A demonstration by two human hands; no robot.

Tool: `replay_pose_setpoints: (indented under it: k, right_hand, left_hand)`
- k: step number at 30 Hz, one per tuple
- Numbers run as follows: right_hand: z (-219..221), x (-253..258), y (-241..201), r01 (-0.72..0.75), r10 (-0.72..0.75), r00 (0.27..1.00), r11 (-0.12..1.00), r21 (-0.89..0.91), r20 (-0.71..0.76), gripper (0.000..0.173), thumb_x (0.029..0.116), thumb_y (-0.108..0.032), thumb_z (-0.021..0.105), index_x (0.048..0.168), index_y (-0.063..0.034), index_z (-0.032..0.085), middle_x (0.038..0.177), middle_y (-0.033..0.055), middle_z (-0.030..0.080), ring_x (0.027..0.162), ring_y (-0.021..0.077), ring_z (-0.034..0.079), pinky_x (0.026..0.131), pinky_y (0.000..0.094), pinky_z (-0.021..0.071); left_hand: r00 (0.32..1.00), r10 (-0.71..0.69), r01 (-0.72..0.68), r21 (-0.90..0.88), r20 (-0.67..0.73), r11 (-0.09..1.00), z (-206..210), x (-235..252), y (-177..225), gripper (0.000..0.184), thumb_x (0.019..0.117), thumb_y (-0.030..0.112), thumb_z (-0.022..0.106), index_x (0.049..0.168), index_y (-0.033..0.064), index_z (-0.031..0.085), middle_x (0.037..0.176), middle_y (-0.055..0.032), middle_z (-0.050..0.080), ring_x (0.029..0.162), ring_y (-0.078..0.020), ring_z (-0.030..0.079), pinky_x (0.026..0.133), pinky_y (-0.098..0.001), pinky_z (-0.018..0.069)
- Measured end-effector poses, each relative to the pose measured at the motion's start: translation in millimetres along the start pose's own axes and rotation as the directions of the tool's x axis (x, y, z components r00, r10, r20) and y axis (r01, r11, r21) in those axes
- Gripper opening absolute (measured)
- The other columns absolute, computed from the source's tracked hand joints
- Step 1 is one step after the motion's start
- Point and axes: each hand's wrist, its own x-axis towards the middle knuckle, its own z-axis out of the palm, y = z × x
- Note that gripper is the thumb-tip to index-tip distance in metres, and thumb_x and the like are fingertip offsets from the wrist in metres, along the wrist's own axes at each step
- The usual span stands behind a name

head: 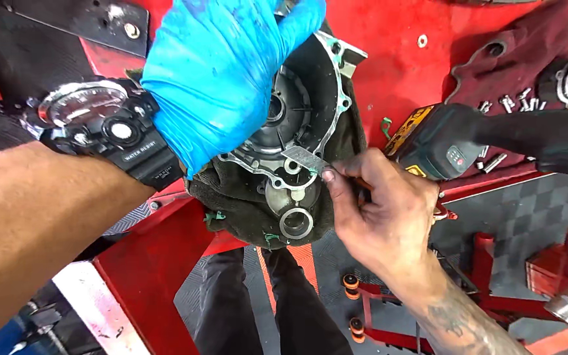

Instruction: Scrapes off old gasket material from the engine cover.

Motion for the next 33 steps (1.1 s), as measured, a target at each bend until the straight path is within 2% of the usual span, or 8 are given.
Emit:
replay_pose_setpoints:
  k: [3, 8, 12, 16, 21, 26, 28, 33]
  right_hand:
    - [1.8, 14.7, 6.5, -0.004, 0.003, 0.999, 1.000, -0.009, -0.036, 0.011, 0.0969, -0.021, 0.068, 0.091, -0.0123, 0.070, 0.076, -0.0024, 0.069, 0.065, 0.0083, 0.064, 0.054, 0.0309, 0.0500]
    - [-1.3, -1.0, -0.1, -0.017, 0.017, 1.000, 1.000, -0.014, 0.017, 0.011, 0.0974, -0.021, 0.067, 0.093, -0.0116, 0.071, 0.073, -0.0028, 0.065, 0.062, 0.0097, 0.061, 0.053, 0.0318, 0.0480]
    - [0.5, 7.7, -0.2, -0.034, 0.034, 0.999, 0.999, 0.012, 0.005, 0.010, 0.0997, -0.021, 0.066, 0.095, -0.0122, 0.069, 0.076, -0.0029, 0.066, 0.063, 0.0086, 0.062, 0.052, 0.0306, 0.0489]
    - [-0.6, 0.4, 3.6, -0.032, 0.032, 0.999, 0.999, -0.011, -0.009, 0.012, 0.0974, -0.021, 0.067, 0.092, -0.0114, 0.071, 0.072, -0.0021, 0.065, 0.061, 0.0098, 0.061, 0.051, 0.0316, 0.0482]
    - [0.9, -1.0, -1.6, -0.031, 0.031, 1.000, 0.999, 0.012, -0.004, 0.010, 0.0980, -0.020, 0.067, 0.093, -0.0112, 0.070, 0.073, -0.0029, 0.064, 0.062, 0.0091, 0.060, 0.054, 0.0310, 0.0487]
    - [2.3, 5.6, 0.7, -0.060, 0.059, 0.998, 0.998, -0.009, -0.032, 0.010, 0.1000, -0.022, 0.066, 0.095, -0.0130, 0.069, 0.077, -0.0030, 0.066, 0.064, 0.0087, 0.062, 0.052, 0.0314, 0.0487]
    - [1.7, -2.2, -1.4, -0.046, 0.046, 0.999, 0.999, 0.009, -0.025, 0.010, 0.0981, -0.020, 0.067, 0.093, -0.0113, 0.070, 0.075, -0.0025, 0.066, 0.064, 0.0093, 0.061, 0.055, 0.0318, 0.0495]
    - [3.1, 4.3, 0.5, -0.057, 0.056, 0.998, 0.998, -0.004, -0.039, 0.010, 0.0997, -0.021, 0.067, 0.095, -0.0129, 0.069, 0.076, -0.0035, 0.066, 0.065, 0.0088, 0.062, 0.054, 0.0319, 0.0486]
  left_hand:
    - [1.000, 0.012, -0.012, -0.009, 0.011, 1.000, -3.3, 2.1, 1.8, 0.065, 0.0952, 0.047, 0.036, 0.159, 0.0446, 0.026, 0.136, -0.0087, 0.052, 0.116, -0.0366, 0.052, 0.081, -0.0583, 0.0404]
    - [0.999, 0.017, -0.017, 0.003, 0.028, 1.000, -11.8, 7.9, 2.1, 0.069, 0.0924, 0.042, 0.038, 0.160, 0.0465, 0.022, 0.158, -0.0032, 0.040, 0.125, -0.0364, 0.051, 0.078, -0.0566, 0.0446]
    - [0.998, 0.042, -0.041, -0.009, 0.040, 0.999, -12.5, 10.1, -0.5, 0.069, 0.0925, 0.044, 0.038, 0.160, 0.0464, 0.022, 0.158, -0.0041, 0.040, 0.124, -0.0372, 0.051, 0.077, -0.0579, 0.0453]
    - [0.998, 0.009, -0.008, -0.025, 0.058, 1.000, -9.6, 7.4, 0.6, 0.070, 0.0916, 0.047, 0.037, 0.160, 0.0477, 0.022, 0.164, -0.0023, 0.033, 0.138, -0.0375, 0.042, 0.089, -0.0603, 0.0415]
    - [0.998, 0.041, -0.041, -0.009, 0.047, 0.999, -16.8, 11.7, 1.7, 0.068, 0.0924, 0.041, 0.036, 0.159, 0.0471, 0.024, 0.163, -0.0007, 0.034, 0.129, -0.0381, 0.048, 0.079, -0.0562, 0.0432]
    - [0.997, 0.050, -0.049, -0.021, 0.054, 0.999, -13.0, 9.5, -1.6, 0.068, 0.0922, 0.043, 0.037, 0.159, 0.0460, 0.025, 0.159, -0.0023, 0.038, 0.129, -0.0378, 0.048, 0.079, -0.0583, 0.0444]
    - [0.998, 0.030, -0.029, -0.022, 0.054, 0.999, -12.3, 6.9, -0.3, 0.069, 0.0913, 0.045, 0.035, 0.159, 0.0486, 0.023, 0.163, 0.0007, 0.034, 0.135, -0.0374, 0.044, 0.084, -0.0595, 0.0425]
    - [0.999, 0.025, -0.024, -0.025, 0.038, 0.999, -12.1, 6.0, 1.7, 0.068, 0.0921, 0.044, 0.037, 0.159, 0.0487, 0.025, 0.162, -0.0001, 0.036, 0.132, -0.0370, 0.046, 0.083, -0.0586, 0.0428]
